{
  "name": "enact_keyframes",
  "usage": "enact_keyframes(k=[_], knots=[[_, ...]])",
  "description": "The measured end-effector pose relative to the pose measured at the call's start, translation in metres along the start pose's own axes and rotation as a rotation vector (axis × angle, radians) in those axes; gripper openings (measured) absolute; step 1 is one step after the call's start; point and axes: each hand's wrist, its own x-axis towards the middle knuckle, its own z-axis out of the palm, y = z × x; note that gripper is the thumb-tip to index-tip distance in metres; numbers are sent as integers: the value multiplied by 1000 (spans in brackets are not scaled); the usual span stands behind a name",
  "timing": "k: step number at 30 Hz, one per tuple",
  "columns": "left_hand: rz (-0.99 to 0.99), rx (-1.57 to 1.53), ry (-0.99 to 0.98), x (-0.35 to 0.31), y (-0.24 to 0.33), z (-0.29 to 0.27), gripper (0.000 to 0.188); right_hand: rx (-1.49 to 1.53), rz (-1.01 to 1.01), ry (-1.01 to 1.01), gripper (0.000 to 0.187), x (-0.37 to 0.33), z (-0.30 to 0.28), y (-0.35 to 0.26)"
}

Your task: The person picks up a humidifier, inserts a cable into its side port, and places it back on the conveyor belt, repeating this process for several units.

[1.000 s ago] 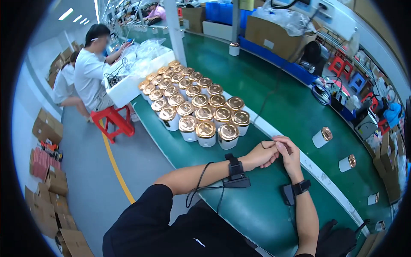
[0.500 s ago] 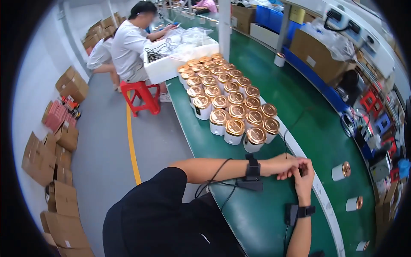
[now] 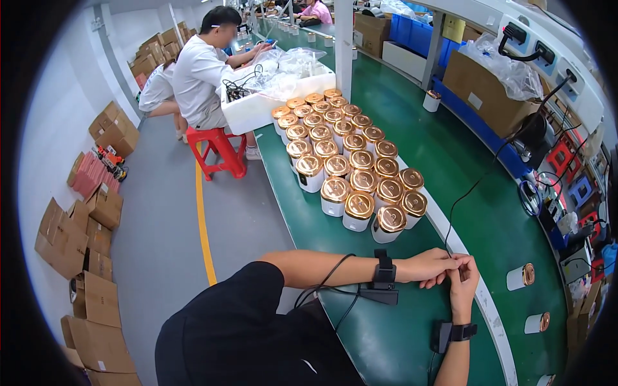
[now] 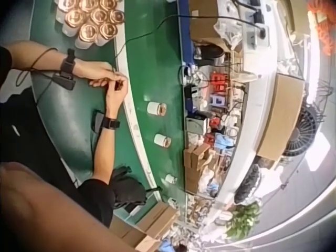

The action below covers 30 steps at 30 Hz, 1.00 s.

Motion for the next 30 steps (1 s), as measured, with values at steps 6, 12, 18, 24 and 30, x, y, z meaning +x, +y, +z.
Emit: enact_keyframes(k=[6,12,18,24,30], knots=[[-8,-27,-15,3,5,-2,35,47,24,-36,9,4,0,-5],[-37,-58,-46,12,3,-4,30,75,29,11,11,4,-2,-12],[-79,-74,29,18,4,-9,28,37,-12,25,10,12,-4,-6],[-103,-76,20,19,-1,-9,29,120,32,74,6,8,-8,2],[-112,-52,5,45,3,-15,31,166,21,39,5,32,-20,13]])
